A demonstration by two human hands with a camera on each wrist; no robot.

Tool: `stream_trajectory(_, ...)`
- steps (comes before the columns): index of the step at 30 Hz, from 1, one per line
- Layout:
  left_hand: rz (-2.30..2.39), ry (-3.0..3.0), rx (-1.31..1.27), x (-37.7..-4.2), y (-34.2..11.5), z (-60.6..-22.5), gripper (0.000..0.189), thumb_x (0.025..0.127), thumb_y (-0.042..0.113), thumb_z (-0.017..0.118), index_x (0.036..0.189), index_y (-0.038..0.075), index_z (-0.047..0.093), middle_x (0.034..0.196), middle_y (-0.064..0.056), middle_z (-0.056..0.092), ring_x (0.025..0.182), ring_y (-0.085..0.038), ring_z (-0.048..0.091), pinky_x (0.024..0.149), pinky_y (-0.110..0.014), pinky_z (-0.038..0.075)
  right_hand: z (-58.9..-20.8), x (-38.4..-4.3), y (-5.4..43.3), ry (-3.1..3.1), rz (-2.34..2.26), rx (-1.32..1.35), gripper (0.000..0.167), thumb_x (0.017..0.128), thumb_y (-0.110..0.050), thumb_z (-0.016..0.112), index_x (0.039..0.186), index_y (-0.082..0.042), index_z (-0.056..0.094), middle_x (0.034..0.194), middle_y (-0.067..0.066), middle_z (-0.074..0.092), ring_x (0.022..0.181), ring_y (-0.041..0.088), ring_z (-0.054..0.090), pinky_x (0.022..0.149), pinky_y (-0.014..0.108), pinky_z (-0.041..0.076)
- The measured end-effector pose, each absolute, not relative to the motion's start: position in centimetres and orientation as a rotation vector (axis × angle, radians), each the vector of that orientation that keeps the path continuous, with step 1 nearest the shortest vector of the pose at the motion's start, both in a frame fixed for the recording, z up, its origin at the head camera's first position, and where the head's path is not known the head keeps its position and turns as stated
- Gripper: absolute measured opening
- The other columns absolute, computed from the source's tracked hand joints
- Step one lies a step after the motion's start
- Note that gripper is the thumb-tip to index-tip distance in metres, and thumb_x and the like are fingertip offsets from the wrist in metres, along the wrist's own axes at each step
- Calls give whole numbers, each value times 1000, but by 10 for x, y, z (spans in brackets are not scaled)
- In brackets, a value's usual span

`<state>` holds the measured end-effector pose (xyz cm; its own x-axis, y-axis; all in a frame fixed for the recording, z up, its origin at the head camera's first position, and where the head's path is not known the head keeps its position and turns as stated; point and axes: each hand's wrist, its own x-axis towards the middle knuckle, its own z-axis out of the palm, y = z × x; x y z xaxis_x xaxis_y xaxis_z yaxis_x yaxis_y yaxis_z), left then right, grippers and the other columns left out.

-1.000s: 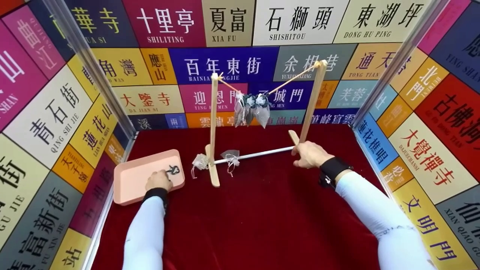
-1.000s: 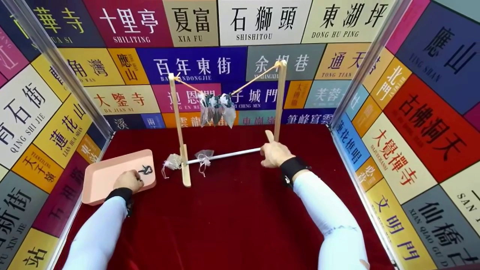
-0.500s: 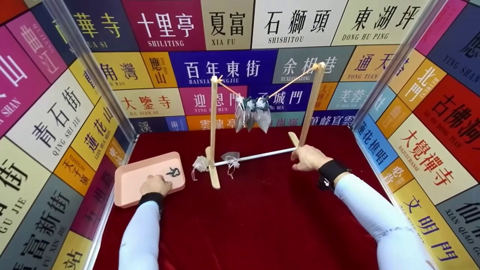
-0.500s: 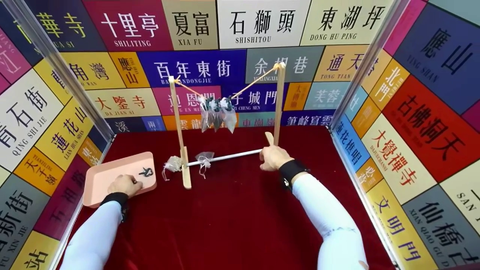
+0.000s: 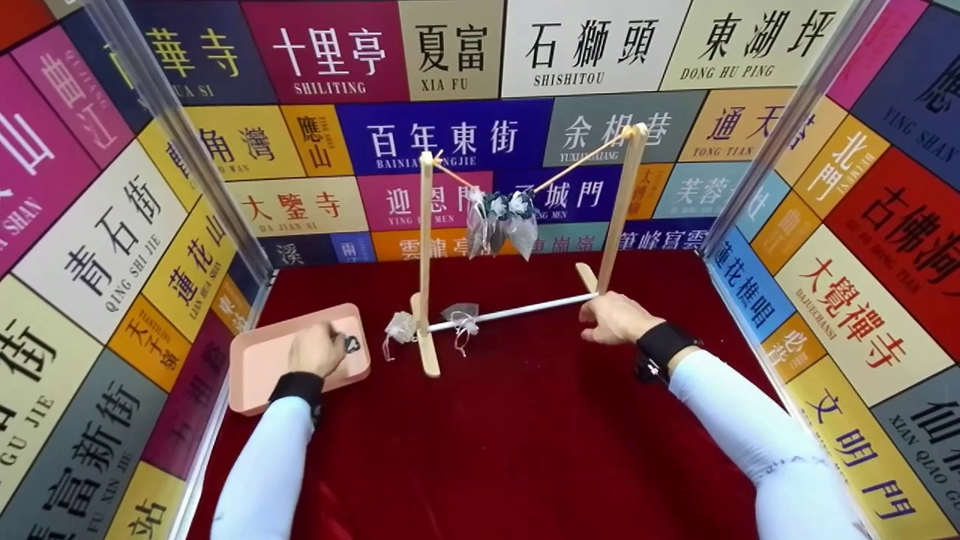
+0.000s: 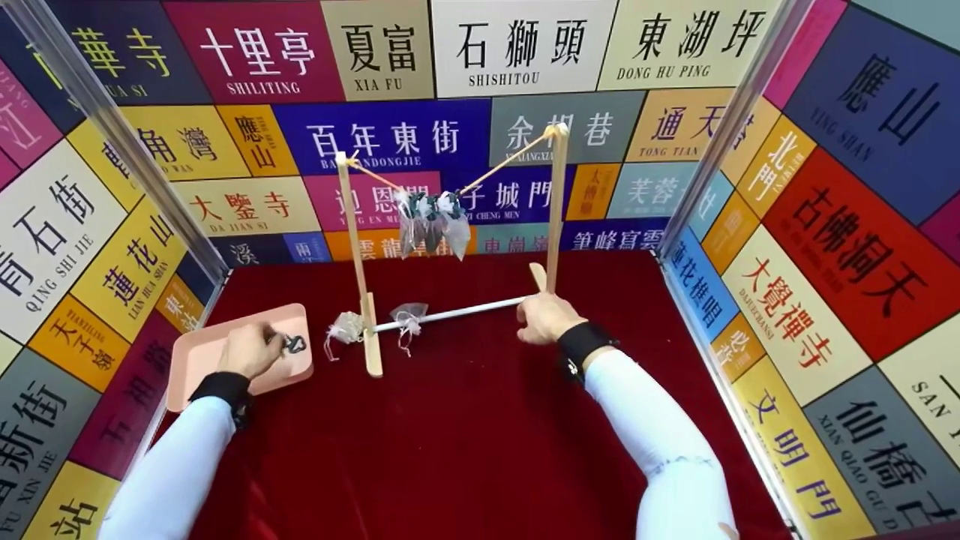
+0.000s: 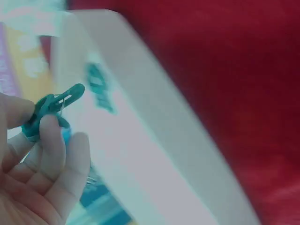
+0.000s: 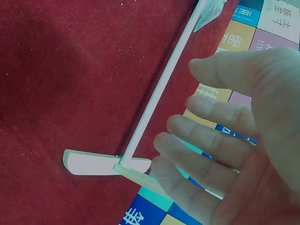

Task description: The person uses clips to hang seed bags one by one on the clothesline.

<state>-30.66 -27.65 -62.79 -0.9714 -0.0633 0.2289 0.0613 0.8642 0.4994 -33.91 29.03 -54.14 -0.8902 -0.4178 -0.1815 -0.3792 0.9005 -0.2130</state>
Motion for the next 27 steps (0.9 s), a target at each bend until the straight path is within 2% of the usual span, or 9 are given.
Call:
stream_trajectory(6, -1009, -2670, -26, -318, -233, -590, 23, 102, 15, 73, 117, 0, 83, 98, -21, 85, 87, -41, 81, 85, -57, 65, -534, -338, 276, 2874, -298, -655, 36, 98, -29, 79, 126, -7, 83, 121, 14, 86, 118, 41, 79, 102, 57, 64)
stream_trajectory(10, -1149, -2611, -82, -320, -202, -567, 22, 102, 15, 77, 118, 3, 84, 96, -18, 86, 82, -33, 80, 76, -41, 63, -527, -334, 261, 2925, -359, -781, 32, 97, -28, 80, 119, -5, 84, 110, 10, 88, 111, 36, 82, 100, 56, 65)
stream_trajectory(13, -1286, -2575, -145, -319, -177, -553, 18, 101, 14, 79, 114, 2, 83, 95, -17, 86, 76, -26, 80, 68, -29, 61, -522, -330, 249, 2961, -435, -941, 25, 96, -23, 82, 110, -3, 86, 98, 9, 88, 99, 33, 84, 121, 63, 52)
stream_trajectory(16, -1447, -2537, -197, -318, -151, -543, 17, 101, 12, 79, 113, 1, 82, 98, -18, 86, 72, -19, 80, 64, -27, 64, -518, -326, 234, 2982, -504, -1056, 20, 96, -23, 84, 103, -5, 87, 89, 8, 87, 87, 29, 84, 118, 63, 53)
stream_trajectory(17, -1505, -2527, -212, -317, -142, -541, 17, 101, 12, 78, 113, 1, 81, 99, -19, 86, 71, -17, 80, 64, -28, 66, -517, -324, 229, 2985, -520, -1071, 21, 96, -25, 84, 103, -5, 87, 88, 7, 87, 84, 28, 84, 115, 62, 55)
stream_trajectory(18, -1549, -2519, -226, -317, -134, -540, 17, 101, 12, 79, 114, 1, 80, 100, -19, 86, 71, -16, 79, 64, -29, 67, -516, -323, 224, 2991, -534, -1069, 22, 97, -28, 85, 103, -7, 87, 88, 6, 87, 83, 27, 83, 105, 57, 61)
stream_trajectory(20, -1679, -2494, -247, -315, -116, -536, 17, 102, 11, 78, 114, 0, 79, 102, -21, 85, 73, -24, 82, 69, -39, 71, -514, -321, 213, 3001, -569, -1061, 29, 97, -37, 86, 104, -9, 87, 88, 5, 87, 80, 24, 82, 82, 50, 66)
stream_trajectory(25, -1935, -2397, -279, -312, -76, -534, 12, 102, 7, 78, 110, -2, 76, 98, -24, 84, 74, -35, 84, 70, -46, 72, -514, -318, 188, 3028, -676, -1071, 52, 92, -55, 88, 115, -8, 86, 94, 8, 87, 82, 28, 82, 77, 49, 67)
stream_trajectory(27, -2005, -2359, -289, -310, -66, -534, 11, 101, 6, 78, 107, -2, 75, 94, -24, 84, 68, -27, 82, 64, -38, 70, -517, -318, 180, 3034, -705, -1094, 54, 92, -55, 89, 117, -7, 85, 96, 9, 87, 82, 30, 82, 77, 50, 67)
